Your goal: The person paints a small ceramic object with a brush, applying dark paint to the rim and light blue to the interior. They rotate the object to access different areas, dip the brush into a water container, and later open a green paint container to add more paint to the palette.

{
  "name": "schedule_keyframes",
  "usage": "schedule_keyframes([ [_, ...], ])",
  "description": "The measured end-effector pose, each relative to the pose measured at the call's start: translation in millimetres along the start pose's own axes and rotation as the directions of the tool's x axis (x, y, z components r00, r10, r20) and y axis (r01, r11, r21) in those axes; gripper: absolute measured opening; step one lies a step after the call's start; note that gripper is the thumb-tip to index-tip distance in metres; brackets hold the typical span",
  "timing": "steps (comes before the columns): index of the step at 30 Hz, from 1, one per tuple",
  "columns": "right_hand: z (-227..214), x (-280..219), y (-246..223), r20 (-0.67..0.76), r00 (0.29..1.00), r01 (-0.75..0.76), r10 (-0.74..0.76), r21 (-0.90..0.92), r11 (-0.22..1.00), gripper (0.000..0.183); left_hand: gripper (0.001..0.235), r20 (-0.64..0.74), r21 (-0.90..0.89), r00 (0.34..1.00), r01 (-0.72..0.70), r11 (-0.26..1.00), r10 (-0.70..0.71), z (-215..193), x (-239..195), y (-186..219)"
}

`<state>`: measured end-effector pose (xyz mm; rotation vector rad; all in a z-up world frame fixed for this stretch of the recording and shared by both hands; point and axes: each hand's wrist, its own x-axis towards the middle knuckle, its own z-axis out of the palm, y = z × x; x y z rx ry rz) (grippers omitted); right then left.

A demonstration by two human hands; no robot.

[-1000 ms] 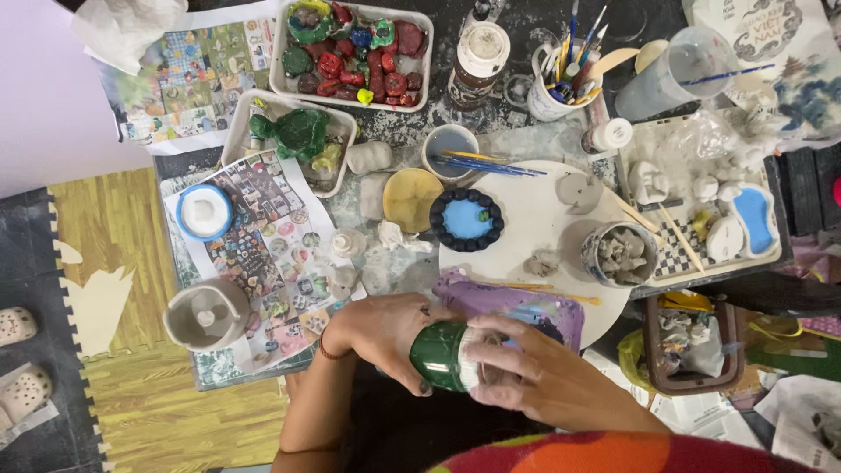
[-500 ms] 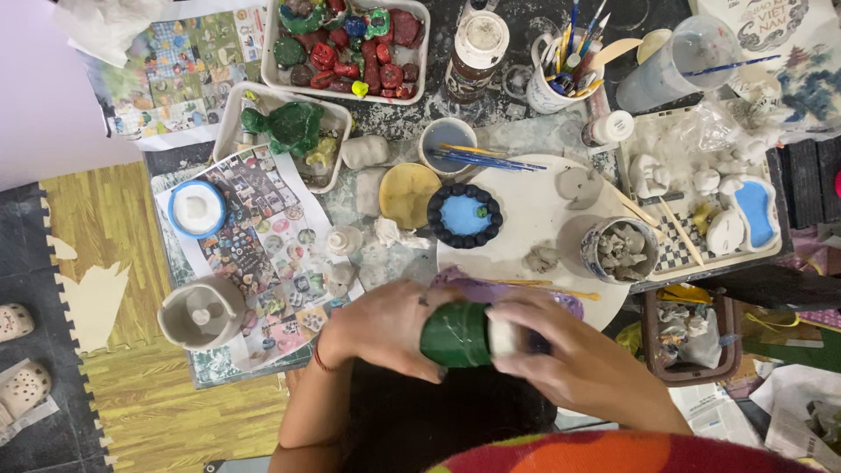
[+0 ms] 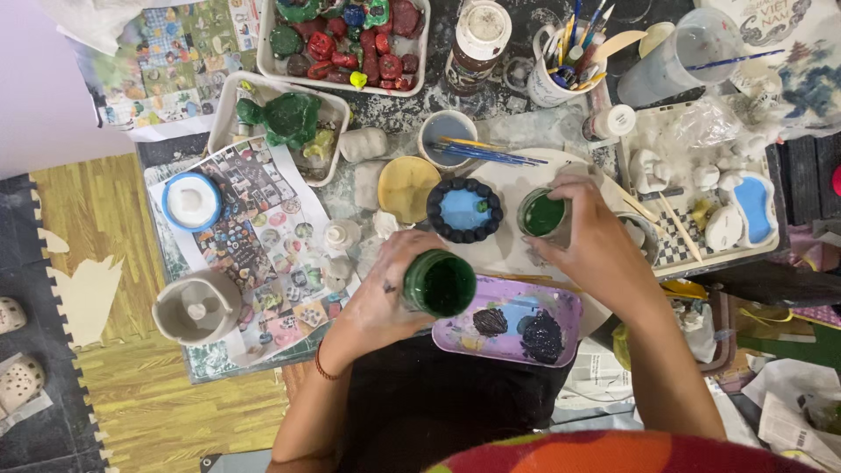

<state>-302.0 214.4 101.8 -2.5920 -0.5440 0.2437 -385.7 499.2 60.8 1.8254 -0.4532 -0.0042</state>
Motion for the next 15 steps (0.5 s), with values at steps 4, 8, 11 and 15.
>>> schedule_keyframes([
  [4,3.2,8.0,1.1,0.062,0.998,0.013,-0.008,-0.091,0.996,0.063,0.082,-0.097,-0.07,0.994,0.042,0.997,-0.048,8.0,-16.6,-10.5],
  [8,-9.0,13.7,-6.3,-0.061,0.98,0.166,-0.192,-0.292,0.942,0.047,0.082,-0.156,-0.146,0.972,0.154,0.977,-0.176,18.9,-27.3,-20.6],
  [11,-4.8,32.7,-6.6,-0.075,0.993,0.067,-0.096,-0.315,0.947,0.025,0.083,-0.2,-0.146,0.964,0.148,0.978,-0.175,25.3,-30.1,-26.0],
  [15,18.1,84.3,10.4,-0.041,0.966,0.204,-0.253,-0.473,0.857,0.018,0.079,-0.323,-0.191,0.911,0.205,0.96,-0.258,41.2,-33.5,-27.7],
])
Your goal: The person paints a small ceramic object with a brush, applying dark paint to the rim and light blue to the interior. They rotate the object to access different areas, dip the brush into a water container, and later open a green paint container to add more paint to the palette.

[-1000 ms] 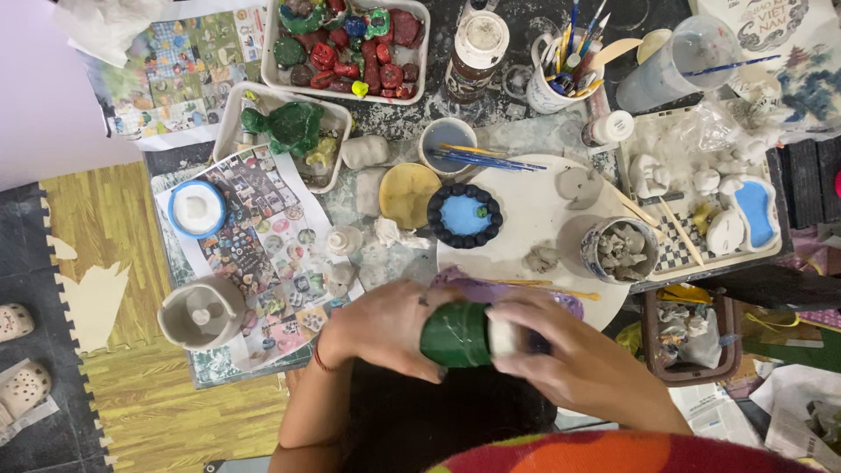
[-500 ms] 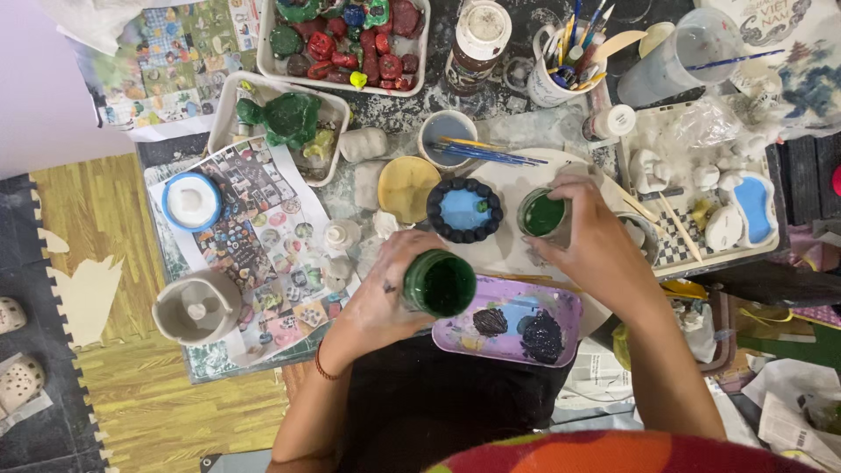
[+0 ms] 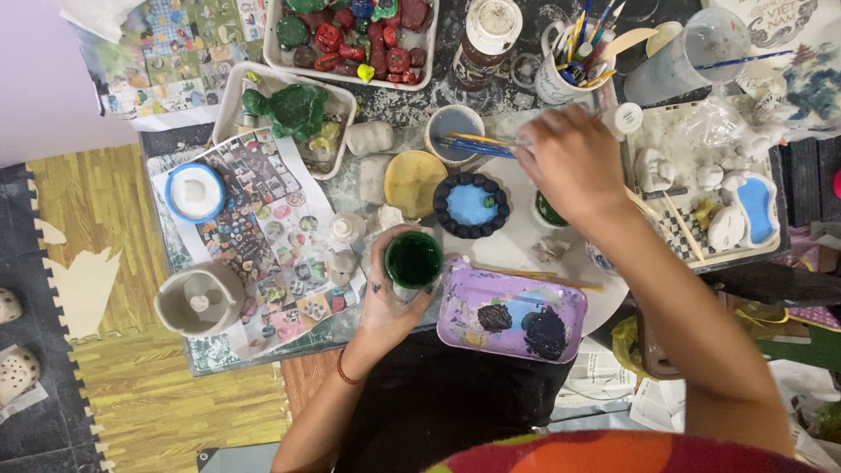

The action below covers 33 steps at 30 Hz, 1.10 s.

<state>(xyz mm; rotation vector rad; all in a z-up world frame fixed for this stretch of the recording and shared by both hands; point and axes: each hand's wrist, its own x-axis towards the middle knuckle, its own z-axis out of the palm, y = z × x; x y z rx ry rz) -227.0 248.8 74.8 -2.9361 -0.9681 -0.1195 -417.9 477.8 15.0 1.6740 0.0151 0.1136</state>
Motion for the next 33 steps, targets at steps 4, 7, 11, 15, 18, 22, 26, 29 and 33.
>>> schedule_keyframes([
  [4,22.5,23.8,7.3,0.095,0.992,0.1,-0.083,-0.195,0.976,0.027,0.075,-0.096,-0.064,0.99,0.095,0.993,-0.101,3.2,-5.0,-4.8],
  [7,27.4,27.3,10.3,0.126,0.99,0.087,-0.069,-0.143,0.986,0.022,0.076,-0.121,-0.016,0.989,0.083,0.996,-0.084,-0.3,-9.2,-8.1],
  [11,29.3,22.8,15.1,0.057,0.994,0.091,-0.089,-0.036,0.995,0.015,0.08,-0.138,0.101,0.99,0.019,0.995,-0.005,-1.2,-17.0,-11.9],
  [15,23.1,15.0,27.9,-0.017,0.996,0.092,-0.091,0.114,0.989,0.014,0.081,-0.123,0.124,0.99,0.082,0.989,-0.066,0.6,-19.5,-13.7],
  [18,9.7,4.9,36.8,0.035,0.999,0.022,-0.03,0.191,0.981,0.016,0.081,-0.104,0.135,0.989,0.119,0.984,-0.105,2.7,-21.4,-15.0],
  [22,-13.8,-17.5,39.3,0.011,0.999,-0.035,0.033,0.342,0.939,0.014,0.083,-0.077,0.152,0.994,0.088,0.984,-0.077,2.0,-18.8,-14.8],
  [26,-23.1,-28.1,34.6,0.008,0.997,-0.071,0.073,0.386,0.92,0.013,0.082,0.0,0.122,0.998,0.069,0.99,-0.07,-4.3,-12.1,-8.6],
  [29,-23.0,-33.3,30.3,-0.012,0.996,-0.076,0.088,0.396,0.915,0.012,0.086,0.079,0.095,0.993,0.079,0.992,-0.087,-13.3,-9.9,-3.4],
  [33,-21.6,-37.9,25.4,-0.071,0.994,-0.053,0.087,0.384,0.922,0.013,0.092,0.08,0.183,0.996,0.031,0.983,-0.047,-23.0,-13.6,-1.7],
])
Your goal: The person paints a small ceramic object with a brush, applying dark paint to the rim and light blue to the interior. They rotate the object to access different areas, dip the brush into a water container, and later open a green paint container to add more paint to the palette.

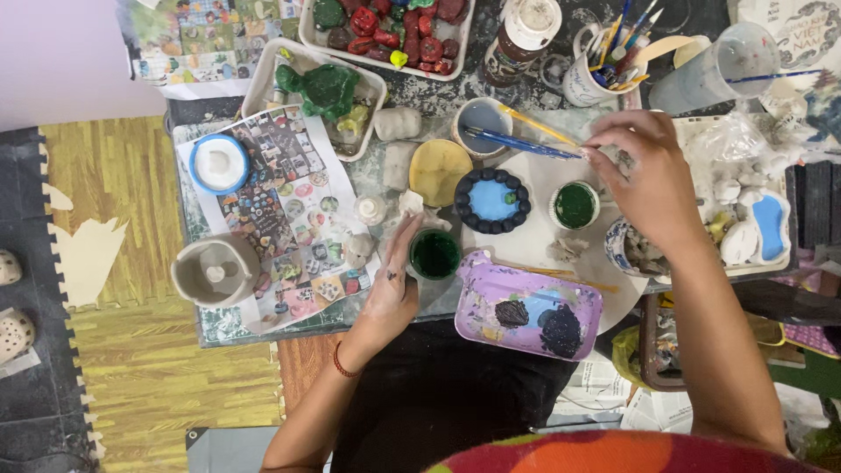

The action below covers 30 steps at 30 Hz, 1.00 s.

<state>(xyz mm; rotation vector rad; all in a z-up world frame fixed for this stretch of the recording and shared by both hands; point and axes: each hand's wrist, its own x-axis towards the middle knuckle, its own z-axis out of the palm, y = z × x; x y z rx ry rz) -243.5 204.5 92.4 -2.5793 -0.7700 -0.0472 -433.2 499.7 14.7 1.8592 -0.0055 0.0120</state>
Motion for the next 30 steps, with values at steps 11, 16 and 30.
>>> schedule_keyframes([
  [11,-0.4,-48.8,-31.7,-0.153,0.988,0.006,0.004,0.07,0.998,0.013,0.055,-0.122,0.368,0.992,0.02,0.93,0.027,-10.4,9.9,-11.1],
  [16,-11.5,-85.9,-59.5,-0.208,0.977,-0.014,0.04,0.126,0.992,0.015,0.052,-0.084,0.584,0.974,-0.124,0.802,0.212,-7.8,18.9,-37.5],
  [30,1.2,-163.2,-107.2,-0.341,0.934,-0.013,0.105,0.262,0.965,0.015,0.017,-0.267,0.608,0.957,0.076,0.79,0.113,10.5,-14.4,-35.5],
])
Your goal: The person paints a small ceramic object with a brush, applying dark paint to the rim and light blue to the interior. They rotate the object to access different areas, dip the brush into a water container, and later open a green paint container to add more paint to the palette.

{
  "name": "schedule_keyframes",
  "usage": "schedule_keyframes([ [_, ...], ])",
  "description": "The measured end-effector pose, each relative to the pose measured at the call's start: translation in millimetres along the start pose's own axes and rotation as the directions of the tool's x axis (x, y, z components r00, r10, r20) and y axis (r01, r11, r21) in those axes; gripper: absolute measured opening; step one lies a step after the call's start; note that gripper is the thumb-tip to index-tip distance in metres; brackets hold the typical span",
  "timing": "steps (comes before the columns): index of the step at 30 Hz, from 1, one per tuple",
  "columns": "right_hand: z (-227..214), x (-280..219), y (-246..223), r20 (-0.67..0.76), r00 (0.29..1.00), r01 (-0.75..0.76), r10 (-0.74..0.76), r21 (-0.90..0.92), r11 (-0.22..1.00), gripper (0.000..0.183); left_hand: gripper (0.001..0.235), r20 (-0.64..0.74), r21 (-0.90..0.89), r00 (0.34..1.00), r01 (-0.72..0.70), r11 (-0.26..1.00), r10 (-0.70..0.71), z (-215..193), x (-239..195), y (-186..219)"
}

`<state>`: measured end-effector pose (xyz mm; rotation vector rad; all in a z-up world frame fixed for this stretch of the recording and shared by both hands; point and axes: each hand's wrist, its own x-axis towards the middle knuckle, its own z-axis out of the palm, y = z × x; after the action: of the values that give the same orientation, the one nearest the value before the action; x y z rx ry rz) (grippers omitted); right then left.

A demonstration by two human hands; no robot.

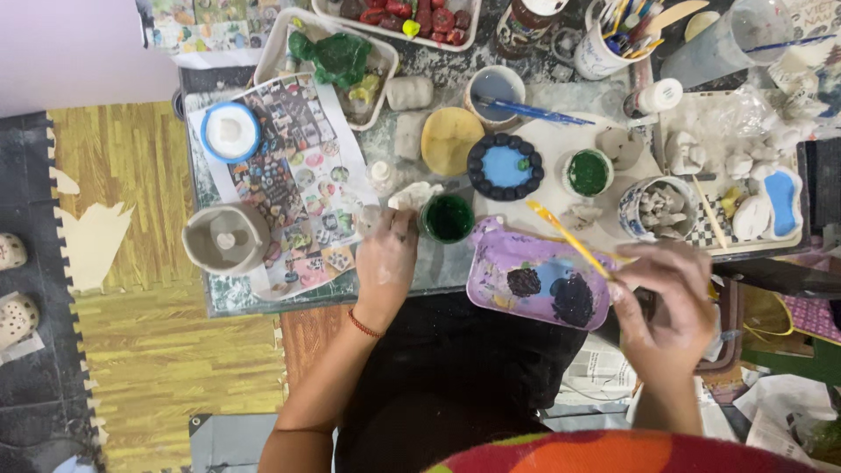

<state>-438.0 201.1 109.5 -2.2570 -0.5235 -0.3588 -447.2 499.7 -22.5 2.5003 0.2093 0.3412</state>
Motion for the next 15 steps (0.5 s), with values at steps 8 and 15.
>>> schedule_keyframes([
  [8,56.8,-78.9,-11.2,0.063,0.986,-0.165,0.154,0.472,0.866,0.017,0.019,0.007,-0.355,0.986,0.16,0.921,-0.168,-88.8,-41.8,35.3],
  [15,83.4,-106.2,-17.8,0.189,0.951,-0.306,0.245,0.45,0.839,0.022,0.013,0.401,-0.901,0.915,0.403,0.159,-0.045,-83.1,-61.5,14.6],
])
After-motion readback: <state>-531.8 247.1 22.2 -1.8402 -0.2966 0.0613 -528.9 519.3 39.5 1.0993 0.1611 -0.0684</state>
